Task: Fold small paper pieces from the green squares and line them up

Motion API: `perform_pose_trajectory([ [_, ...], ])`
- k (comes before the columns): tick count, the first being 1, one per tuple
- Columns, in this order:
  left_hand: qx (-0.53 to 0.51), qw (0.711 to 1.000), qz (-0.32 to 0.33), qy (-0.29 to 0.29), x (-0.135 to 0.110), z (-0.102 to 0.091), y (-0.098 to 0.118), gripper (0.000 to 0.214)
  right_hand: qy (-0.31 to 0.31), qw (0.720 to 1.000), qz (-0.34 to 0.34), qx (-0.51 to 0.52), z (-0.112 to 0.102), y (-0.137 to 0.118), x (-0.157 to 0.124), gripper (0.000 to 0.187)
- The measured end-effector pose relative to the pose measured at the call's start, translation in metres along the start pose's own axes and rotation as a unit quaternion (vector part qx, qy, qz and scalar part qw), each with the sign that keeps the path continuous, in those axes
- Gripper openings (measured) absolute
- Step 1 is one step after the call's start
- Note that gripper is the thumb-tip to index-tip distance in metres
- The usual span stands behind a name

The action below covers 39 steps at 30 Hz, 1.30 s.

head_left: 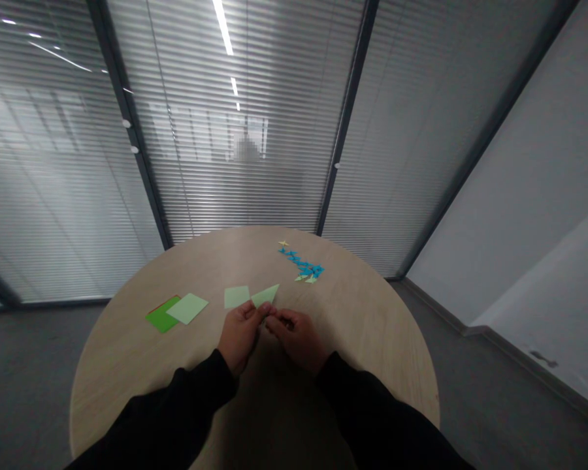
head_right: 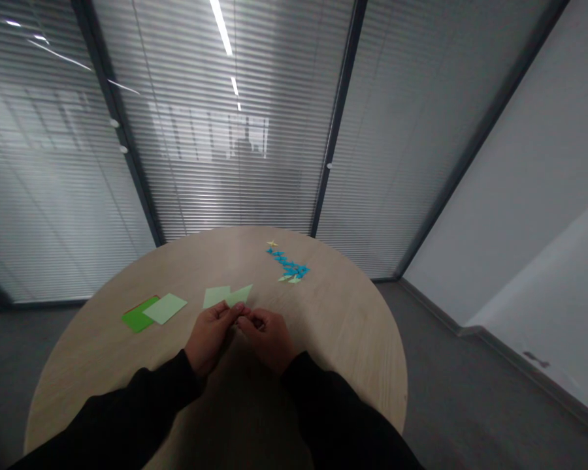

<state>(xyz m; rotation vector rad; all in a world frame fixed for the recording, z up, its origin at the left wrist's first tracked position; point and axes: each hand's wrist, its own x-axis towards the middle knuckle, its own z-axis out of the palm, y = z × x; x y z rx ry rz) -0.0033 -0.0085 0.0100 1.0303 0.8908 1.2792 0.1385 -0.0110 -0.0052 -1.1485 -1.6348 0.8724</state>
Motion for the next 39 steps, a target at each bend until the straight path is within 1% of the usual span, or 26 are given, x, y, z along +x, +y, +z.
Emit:
perform_pose_trajectory([
  [2,0.038,0.999,0.021,-0.012,0.001,-0.001,0.001,0.032,0.062,0.998,0.016,0.025,-0.005,-0.001,0.002,0.026],
  [3,0.061,0.997,0.035,-0.023,0.001,-0.002,0.0,0.032,0.076,0.996,0.017,0.048,-0.007,0.0,0.004,0.022],
  [4,0.089,0.994,0.049,-0.04,0.002,-0.003,-0.001,0.031,0.078,0.995,0.015,0.059,-0.01,0.0,0.005,0.022],
  [6,0.155,0.983,0.073,-0.063,0.003,-0.004,-0.003,0.031,0.064,0.996,0.0,0.055,-0.013,0.001,0.006,0.021],
  [8,0.232,0.967,0.084,-0.065,0.004,-0.006,-0.006,0.034,0.065,0.997,-0.016,0.04,-0.015,0.003,0.007,0.025],
  [10,0.295,0.95,0.078,-0.063,0.004,-0.006,-0.006,0.038,0.079,0.996,-0.026,0.031,-0.016,0.002,0.007,0.026],
  [12,0.323,0.941,0.07,-0.07,0.004,-0.006,-0.005,0.04,0.085,0.995,-0.026,0.034,-0.016,0.0,0.006,0.026],
  [14,0.33,0.938,0.074,-0.078,0.004,-0.005,-0.004,0.039,0.084,0.995,-0.017,0.047,-0.016,-0.003,0.006,0.027],
  [18,0.368,0.924,0.078,-0.071,0.004,-0.005,-0.003,0.039,0.106,0.99,0.023,0.091,-0.022,0.0,0.011,0.03],
  [20,0.393,0.914,0.068,-0.069,0.004,-0.006,-0.004,0.038,0.17,0.973,0.057,0.147,-0.03,0.007,0.016,0.031],
  [21,0.402,0.911,0.063,-0.07,0.004,-0.007,-0.005,0.037,0.207,0.962,0.062,0.169,-0.035,0.011,0.018,0.033],
  [22,0.409,0.908,0.061,-0.073,0.004,-0.007,-0.006,0.037,0.222,0.957,0.057,0.176,-0.039,0.015,0.02,0.035],
  [24,0.416,0.905,0.058,-0.071,0.005,-0.008,-0.008,0.037,0.212,0.962,0.06,0.161,-0.045,0.019,0.023,0.038],
  [26,0.412,0.907,0.056,-0.068,0.005,-0.009,-0.008,0.037,0.179,0.971,0.057,0.149,-0.046,0.019,0.022,0.041],
  [28,0.398,0.913,0.063,-0.07,0.005,-0.008,-0.008,0.036,0.115,0.981,0.036,0.15,-0.042,0.015,0.02,0.037],
  [30,0.384,0.917,0.081,-0.073,0.004,-0.009,-0.007,0.035,0.048,0.984,0.038,0.165,-0.038,0.011,0.018,0.045],
  [32,0.381,0.917,0.098,-0.064,0.003,-0.009,-0.006,0.033,0.02,0.987,0.05,0.151,-0.036,0.01,0.017,0.04],
  [33,0.379,0.918,0.101,-0.057,0.003,-0.01,-0.005,0.032,0.018,0.987,0.056,0.147,-0.037,0.01,0.017,0.036],
  [35,0.357,0.927,0.099,-0.047,0.003,-0.011,-0.004,0.031,0.038,0.985,0.065,0.157,-0.038,0.012,0.017,0.033],
  [37,0.306,0.947,0.087,-0.04,0.004,-0.012,-0.003,0.031,0.063,0.978,0.076,0.181,-0.039,0.012,0.017,0.034],
  [39,0.251,0.965,0.074,-0.027,0.006,-0.013,-0.003,0.031,0.07,0.974,0.089,0.195,-0.039,0.011,0.017,0.035],
])
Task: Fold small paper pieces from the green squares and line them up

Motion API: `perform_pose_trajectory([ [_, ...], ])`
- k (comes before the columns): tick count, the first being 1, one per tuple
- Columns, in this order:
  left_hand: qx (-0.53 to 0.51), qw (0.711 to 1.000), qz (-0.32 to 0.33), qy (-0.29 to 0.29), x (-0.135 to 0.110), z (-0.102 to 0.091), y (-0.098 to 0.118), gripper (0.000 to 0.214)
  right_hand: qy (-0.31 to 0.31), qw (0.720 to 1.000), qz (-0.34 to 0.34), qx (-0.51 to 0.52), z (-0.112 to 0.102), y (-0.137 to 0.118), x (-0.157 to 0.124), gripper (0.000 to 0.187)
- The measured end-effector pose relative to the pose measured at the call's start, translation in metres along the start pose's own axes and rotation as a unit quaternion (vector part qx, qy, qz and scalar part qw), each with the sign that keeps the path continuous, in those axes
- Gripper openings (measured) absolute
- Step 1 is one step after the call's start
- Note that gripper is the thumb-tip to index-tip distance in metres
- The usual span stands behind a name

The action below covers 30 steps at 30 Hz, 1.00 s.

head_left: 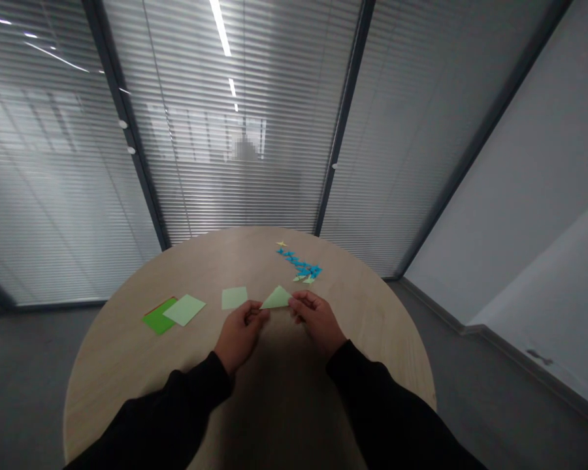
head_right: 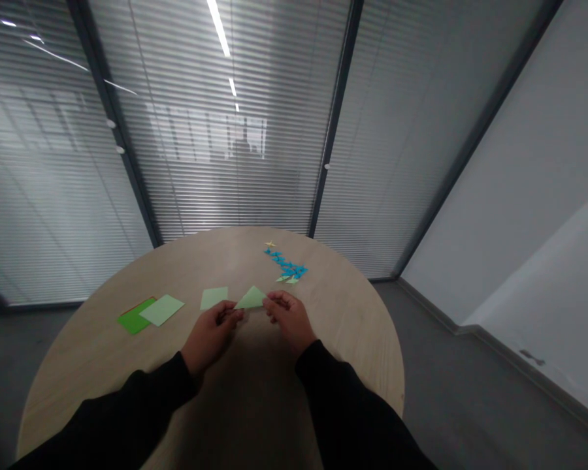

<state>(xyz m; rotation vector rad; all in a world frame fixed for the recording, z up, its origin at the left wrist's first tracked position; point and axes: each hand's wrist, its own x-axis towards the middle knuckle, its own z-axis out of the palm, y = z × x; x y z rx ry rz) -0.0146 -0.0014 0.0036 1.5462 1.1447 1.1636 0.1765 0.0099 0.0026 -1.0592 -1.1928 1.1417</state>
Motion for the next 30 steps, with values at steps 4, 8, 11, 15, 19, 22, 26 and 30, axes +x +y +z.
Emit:
perform_pose_trajectory([
  [4,-0.077,0.996,-0.031,0.03,0.001,-0.001,0.0,0.032,-0.015,1.0,0.011,-0.004,0.005,-0.001,-0.003,0.036],
  [8,-0.072,0.996,-0.04,0.031,0.0,0.0,0.004,0.031,-0.033,0.999,-0.001,-0.031,0.007,0.002,-0.004,0.034],
  [11,-0.047,0.998,-0.021,0.025,-0.002,0.0,0.006,0.03,-0.046,0.997,-0.003,-0.057,0.008,0.002,-0.005,0.033],
  [15,-0.056,0.998,-0.022,0.032,-0.002,0.001,0.005,0.031,-0.057,0.995,-0.019,-0.082,0.008,0.001,-0.007,0.028],
  [19,-0.051,0.998,-0.026,0.031,-0.002,0.001,0.005,0.033,-0.058,0.99,-0.048,-0.117,0.01,0.001,-0.008,0.026],
  [22,-0.022,1.0,-0.011,0.01,-0.003,0.002,0.006,0.032,-0.064,0.988,-0.055,-0.132,0.011,-0.001,-0.01,0.027],
  [26,-0.037,0.999,-0.011,0.016,-0.002,0.001,0.006,0.033,-0.054,0.985,-0.064,-0.152,0.01,-0.003,-0.011,0.029],
  [30,-0.089,0.995,-0.028,0.019,-0.001,0.0,0.001,0.033,-0.054,0.979,-0.092,-0.175,0.009,0.001,-0.01,0.029],
])
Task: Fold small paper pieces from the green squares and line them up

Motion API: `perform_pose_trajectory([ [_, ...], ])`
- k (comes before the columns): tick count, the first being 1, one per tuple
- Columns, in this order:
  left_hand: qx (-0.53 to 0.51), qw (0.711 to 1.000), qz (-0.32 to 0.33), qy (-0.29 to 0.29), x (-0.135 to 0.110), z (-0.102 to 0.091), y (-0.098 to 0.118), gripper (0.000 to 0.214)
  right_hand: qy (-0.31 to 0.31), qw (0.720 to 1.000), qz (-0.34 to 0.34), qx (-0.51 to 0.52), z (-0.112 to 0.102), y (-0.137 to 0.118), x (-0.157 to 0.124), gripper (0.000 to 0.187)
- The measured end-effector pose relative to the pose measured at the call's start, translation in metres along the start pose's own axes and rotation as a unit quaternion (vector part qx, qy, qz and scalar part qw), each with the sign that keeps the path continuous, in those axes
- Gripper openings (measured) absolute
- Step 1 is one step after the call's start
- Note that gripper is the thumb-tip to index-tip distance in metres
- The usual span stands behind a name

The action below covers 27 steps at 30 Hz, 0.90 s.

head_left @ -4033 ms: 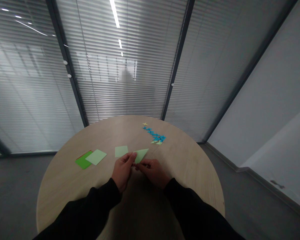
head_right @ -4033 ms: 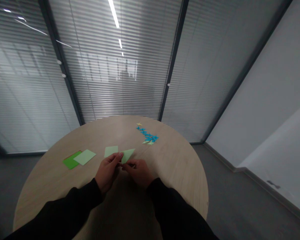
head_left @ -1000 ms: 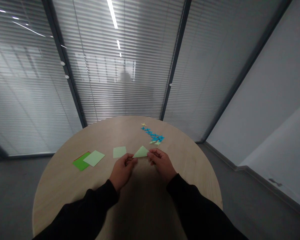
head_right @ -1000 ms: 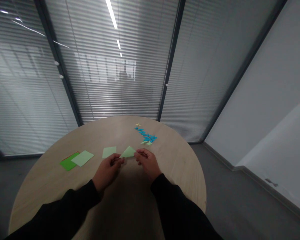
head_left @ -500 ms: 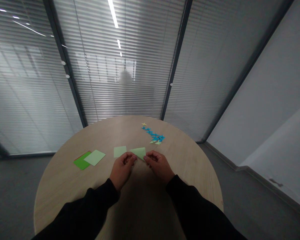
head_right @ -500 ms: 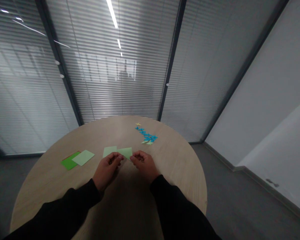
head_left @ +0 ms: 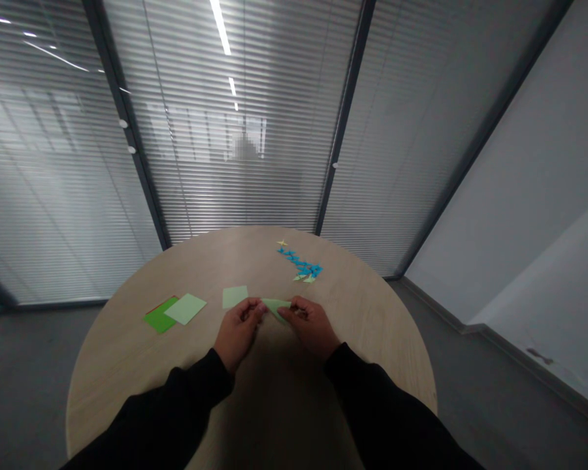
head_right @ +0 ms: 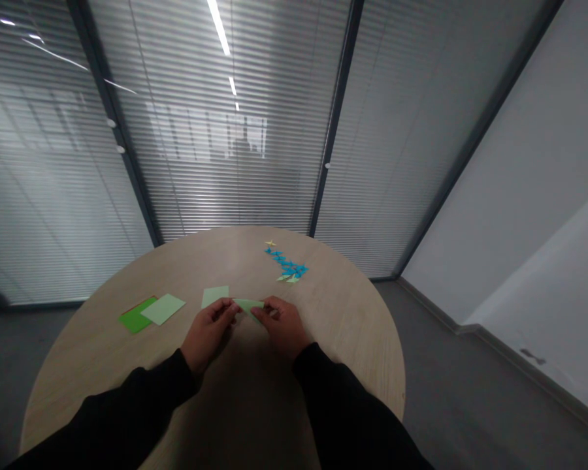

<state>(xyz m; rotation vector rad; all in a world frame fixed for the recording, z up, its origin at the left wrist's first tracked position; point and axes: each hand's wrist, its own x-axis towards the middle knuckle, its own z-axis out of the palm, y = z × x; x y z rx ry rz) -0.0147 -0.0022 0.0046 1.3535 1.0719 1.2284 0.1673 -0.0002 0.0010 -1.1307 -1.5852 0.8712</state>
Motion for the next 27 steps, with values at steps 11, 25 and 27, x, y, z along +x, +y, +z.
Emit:
perform_pose_trajectory([
  [11,-0.031,0.999,-0.031,-0.009,-0.0012,0.0035,0.0017,0.041,0.045,0.999,-0.029,0.001,-0.0034,-0.0081,0.0001,0.026],
  [25,-0.025,0.998,-0.034,-0.048,-0.0024,0.0036,0.0054,0.04,0.007,0.989,-0.116,-0.089,-0.0004,-0.003,-0.0005,0.018],
  [27,-0.018,0.998,-0.027,-0.056,-0.0027,0.0033,0.0068,0.039,0.003,0.989,-0.118,-0.095,-0.0004,-0.0032,-0.001,0.019],
])
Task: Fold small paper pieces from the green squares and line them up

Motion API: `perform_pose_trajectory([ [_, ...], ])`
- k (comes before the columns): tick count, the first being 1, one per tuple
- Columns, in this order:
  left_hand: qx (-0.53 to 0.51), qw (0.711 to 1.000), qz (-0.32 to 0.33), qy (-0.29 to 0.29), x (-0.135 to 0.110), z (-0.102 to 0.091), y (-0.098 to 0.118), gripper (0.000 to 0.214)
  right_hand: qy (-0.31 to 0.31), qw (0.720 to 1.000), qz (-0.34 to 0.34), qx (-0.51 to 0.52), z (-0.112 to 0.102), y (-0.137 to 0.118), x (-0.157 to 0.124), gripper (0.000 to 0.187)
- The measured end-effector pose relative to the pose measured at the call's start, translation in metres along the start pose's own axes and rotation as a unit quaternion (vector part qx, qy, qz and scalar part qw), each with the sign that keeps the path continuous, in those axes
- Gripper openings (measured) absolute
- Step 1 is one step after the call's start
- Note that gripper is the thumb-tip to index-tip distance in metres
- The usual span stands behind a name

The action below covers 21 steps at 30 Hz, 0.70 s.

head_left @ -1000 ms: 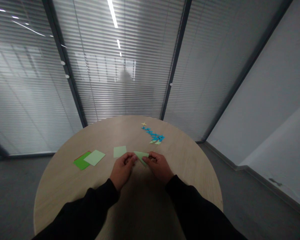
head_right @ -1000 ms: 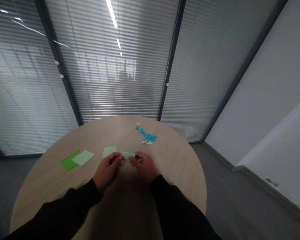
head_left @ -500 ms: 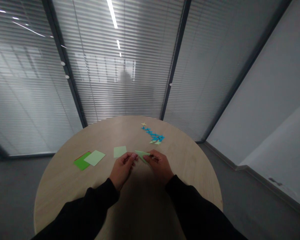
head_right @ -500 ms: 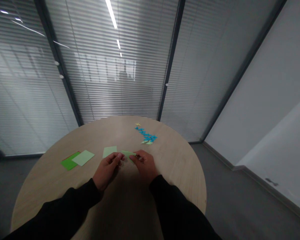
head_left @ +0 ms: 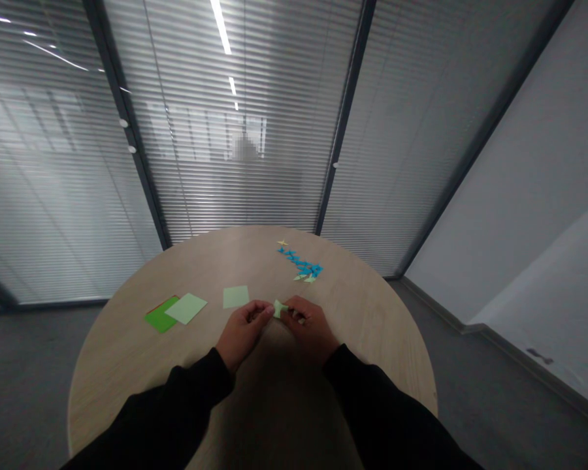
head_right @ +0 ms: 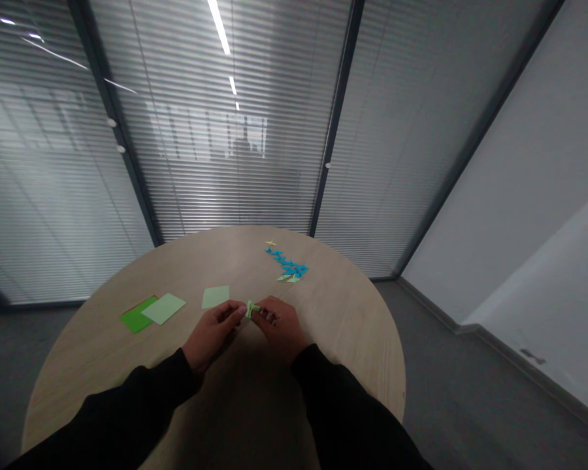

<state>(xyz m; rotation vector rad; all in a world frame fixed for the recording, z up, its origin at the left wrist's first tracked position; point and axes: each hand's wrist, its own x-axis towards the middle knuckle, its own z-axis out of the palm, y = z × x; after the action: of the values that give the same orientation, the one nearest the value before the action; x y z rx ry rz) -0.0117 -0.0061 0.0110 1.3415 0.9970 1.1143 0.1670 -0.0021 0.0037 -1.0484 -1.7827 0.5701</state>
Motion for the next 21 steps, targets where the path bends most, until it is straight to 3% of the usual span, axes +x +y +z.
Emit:
perform_pose_trajectory([
  [4,-0.008,1.0,-0.008,-0.015,-0.001,0.0,0.003,0.04,0.001,1.0,-0.001,0.003,0.0,-0.003,0.0,0.018],
  [10,-0.018,1.0,-0.002,0.013,0.002,-0.001,-0.002,0.04,-0.018,0.999,0.026,-0.001,0.001,-0.002,-0.001,0.013],
  [14,-0.015,1.0,0.01,0.014,0.005,-0.003,-0.008,0.036,-0.01,0.999,0.029,0.008,0.001,0.0,-0.001,0.041],
  [21,-0.077,0.996,0.021,0.039,0.003,-0.002,-0.007,0.032,-0.016,0.998,-0.062,-0.016,-0.002,-0.002,-0.001,0.011],
])
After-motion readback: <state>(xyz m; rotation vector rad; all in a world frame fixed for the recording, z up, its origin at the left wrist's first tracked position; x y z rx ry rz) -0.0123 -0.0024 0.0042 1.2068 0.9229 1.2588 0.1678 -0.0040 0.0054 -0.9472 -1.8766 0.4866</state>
